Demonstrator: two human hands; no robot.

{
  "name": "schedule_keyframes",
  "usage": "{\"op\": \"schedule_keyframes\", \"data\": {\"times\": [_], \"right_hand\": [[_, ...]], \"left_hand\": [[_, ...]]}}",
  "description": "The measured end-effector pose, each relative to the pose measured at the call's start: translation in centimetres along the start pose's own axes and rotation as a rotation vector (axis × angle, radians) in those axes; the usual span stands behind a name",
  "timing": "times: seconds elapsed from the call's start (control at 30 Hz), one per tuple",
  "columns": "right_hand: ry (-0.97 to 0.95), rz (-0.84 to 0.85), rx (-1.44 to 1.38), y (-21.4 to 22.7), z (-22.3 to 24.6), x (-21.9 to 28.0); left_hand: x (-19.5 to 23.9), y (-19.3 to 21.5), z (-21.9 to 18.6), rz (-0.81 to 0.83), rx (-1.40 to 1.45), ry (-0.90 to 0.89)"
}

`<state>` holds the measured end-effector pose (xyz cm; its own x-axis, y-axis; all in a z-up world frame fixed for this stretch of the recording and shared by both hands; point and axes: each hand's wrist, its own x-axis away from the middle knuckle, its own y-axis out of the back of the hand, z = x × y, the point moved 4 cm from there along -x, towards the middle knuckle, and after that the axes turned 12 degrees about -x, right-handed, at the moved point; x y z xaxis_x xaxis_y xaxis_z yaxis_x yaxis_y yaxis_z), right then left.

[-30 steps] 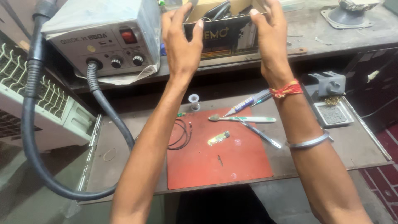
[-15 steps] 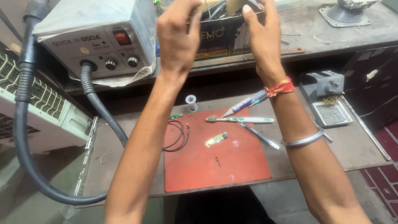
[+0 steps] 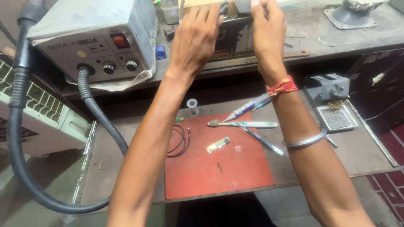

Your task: The person uses tweezers to position a small component on a circuit board, then uses a soldering iron to solder it in place. They then turn on a hot air rework station and use the hot air gun to heat the circuit board.

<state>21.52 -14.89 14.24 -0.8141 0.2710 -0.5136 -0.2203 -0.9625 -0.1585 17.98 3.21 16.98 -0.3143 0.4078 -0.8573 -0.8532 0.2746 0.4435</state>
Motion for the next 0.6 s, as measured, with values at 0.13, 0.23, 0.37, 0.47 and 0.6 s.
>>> {"op": "schedule_keyframes", "data": {"times": [0.13,0.23,0.37,0.47,0.6], "right_hand": [[0.193,0.061,-0.009,-0.2,0.1,-0.3],[0.152,0.047,0.054,-0.2,-0.2,-0.7],[0.062,0.058,0.03,-0.4,-0.2,-1.1],[0.025,0.087,-0.011,-0.7,0.0,-1.2],[-0.001,0.142,-0.063,-1.0,0.4,-1.7]], "left_hand": [[0.8,-0.1,0.7,-0.103,-0.079,-0.034],[0.7,-0.7,1.3,-0.219,-0.101,0.062],[0.9,-0.2,2.0,-0.336,0.105,0.241],[1.0,0.5,2.0,-0.378,0.195,0.285],[0.4,-0.4,2.1,-0.378,0.42,0.342]]}}
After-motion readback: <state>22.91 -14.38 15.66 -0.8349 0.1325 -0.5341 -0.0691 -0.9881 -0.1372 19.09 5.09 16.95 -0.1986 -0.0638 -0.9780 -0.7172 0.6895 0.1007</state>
